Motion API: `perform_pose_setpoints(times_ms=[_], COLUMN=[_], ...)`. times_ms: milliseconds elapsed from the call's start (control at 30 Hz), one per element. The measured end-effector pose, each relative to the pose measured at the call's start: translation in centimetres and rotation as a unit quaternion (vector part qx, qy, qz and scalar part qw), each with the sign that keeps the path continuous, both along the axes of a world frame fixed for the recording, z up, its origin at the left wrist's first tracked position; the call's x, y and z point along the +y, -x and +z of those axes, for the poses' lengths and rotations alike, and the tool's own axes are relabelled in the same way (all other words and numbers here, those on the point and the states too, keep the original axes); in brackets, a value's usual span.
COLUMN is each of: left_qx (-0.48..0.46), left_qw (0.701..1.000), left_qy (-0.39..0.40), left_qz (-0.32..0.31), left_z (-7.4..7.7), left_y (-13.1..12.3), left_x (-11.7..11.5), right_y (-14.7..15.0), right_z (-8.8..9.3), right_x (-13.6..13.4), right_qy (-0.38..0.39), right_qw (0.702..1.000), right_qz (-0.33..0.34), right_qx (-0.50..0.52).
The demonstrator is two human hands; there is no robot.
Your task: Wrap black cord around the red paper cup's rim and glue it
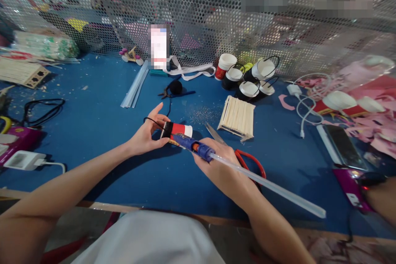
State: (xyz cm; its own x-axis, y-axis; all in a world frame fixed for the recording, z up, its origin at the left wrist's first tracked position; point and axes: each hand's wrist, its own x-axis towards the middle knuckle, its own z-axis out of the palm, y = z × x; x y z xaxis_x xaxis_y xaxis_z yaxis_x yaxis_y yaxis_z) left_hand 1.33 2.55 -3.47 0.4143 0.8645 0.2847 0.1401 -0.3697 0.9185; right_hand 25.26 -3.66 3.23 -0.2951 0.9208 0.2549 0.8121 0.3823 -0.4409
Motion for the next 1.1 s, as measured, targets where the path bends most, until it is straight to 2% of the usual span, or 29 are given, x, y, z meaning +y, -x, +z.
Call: perform_pose_setpoints(times_ms=[633, 933, 1100], left_qx=[0.009, 0.021, 0.027], left_qw=[1.000, 0.999, 0.997], left_qy=[-0.010, -0.030, -0.061], left_qz=[0.006, -0.015, -0.035], left_z=[0.1, 0.4, 0.4], left_y=[0.0, 0.2, 0.4], left_x=[-0.1, -0.2, -0.2], right_y=[0.1, 0.0, -0.1], right_z=[0.4, 0.6, 0.9], right_x=[-0.3, -0.2, -0.2], right_qy=[-0.023, -0.001, 0.045], right_qw=[1.000, 1.000, 0.999], right_qz=[0.000, 0.000, 0.006], right_qx=[-0.020, 0.006, 0.007])
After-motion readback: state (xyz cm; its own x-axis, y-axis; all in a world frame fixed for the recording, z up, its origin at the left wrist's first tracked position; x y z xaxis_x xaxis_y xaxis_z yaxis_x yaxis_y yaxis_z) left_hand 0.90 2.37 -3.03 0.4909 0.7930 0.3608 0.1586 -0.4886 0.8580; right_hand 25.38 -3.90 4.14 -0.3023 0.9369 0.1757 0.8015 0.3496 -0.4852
